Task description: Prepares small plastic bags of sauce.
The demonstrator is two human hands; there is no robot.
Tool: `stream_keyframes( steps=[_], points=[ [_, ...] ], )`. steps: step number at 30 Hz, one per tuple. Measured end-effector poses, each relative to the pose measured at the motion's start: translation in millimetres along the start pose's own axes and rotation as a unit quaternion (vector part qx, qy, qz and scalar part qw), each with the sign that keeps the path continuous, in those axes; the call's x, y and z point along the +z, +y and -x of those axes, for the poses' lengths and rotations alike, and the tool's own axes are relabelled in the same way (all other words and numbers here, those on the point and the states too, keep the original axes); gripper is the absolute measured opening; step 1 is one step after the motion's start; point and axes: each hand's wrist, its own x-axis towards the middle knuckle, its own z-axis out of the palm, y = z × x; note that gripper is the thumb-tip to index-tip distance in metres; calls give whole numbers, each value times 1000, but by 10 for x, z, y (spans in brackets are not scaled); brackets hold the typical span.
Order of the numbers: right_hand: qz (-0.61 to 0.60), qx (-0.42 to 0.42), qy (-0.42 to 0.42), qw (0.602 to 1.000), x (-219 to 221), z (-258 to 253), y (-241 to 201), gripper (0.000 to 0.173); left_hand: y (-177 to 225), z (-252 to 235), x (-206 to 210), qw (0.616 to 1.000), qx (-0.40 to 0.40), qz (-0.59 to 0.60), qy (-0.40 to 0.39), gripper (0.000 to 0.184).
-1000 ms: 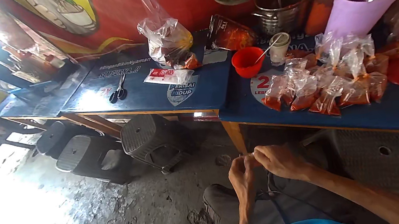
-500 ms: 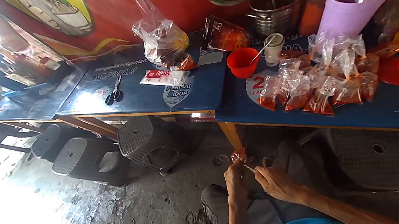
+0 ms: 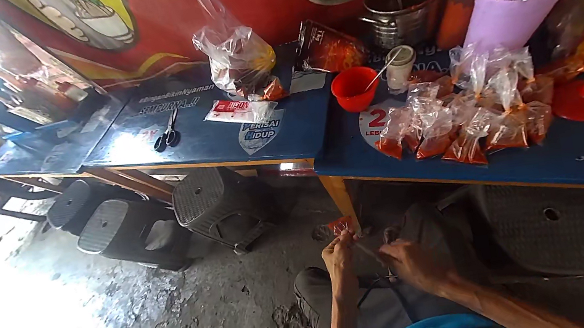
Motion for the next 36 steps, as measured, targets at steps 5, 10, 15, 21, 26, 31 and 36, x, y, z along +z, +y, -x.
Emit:
stream_keyframes(
  steps=[5, 10, 15, 21, 26, 31, 36],
  points=[
    [-86, 71, -70, 991, -164, -82, 36, 31, -156, -65, -126, 974, 110, -196, -26, 30],
    [-41, 62, -15, 997, -244, -274, -56, 30, 61, 248, 49, 795, 163, -584, -36, 31],
    [73, -175, 129, 973, -143, -422, -51, 27, 206, 360, 207, 699, 217, -680, -52, 30],
    [-214, 54, 33, 975, -316, -493, -18, 24, 27, 215, 157, 718, 445, -536, -16, 18],
    [-288, 189, 36, 938, -354, -495, -25, 33, -52, 185, 180, 757, 469, -450, -67, 26],
    [-252, 188, 60, 947, -317, -470, -30, 18, -155, 94, 173, 780, 468, -405, -95, 33],
    [-158, 55, 99, 981, -239, -376, 52, 21, -190, 64, 160, 788, 461, -397, -99, 33]
  ],
)
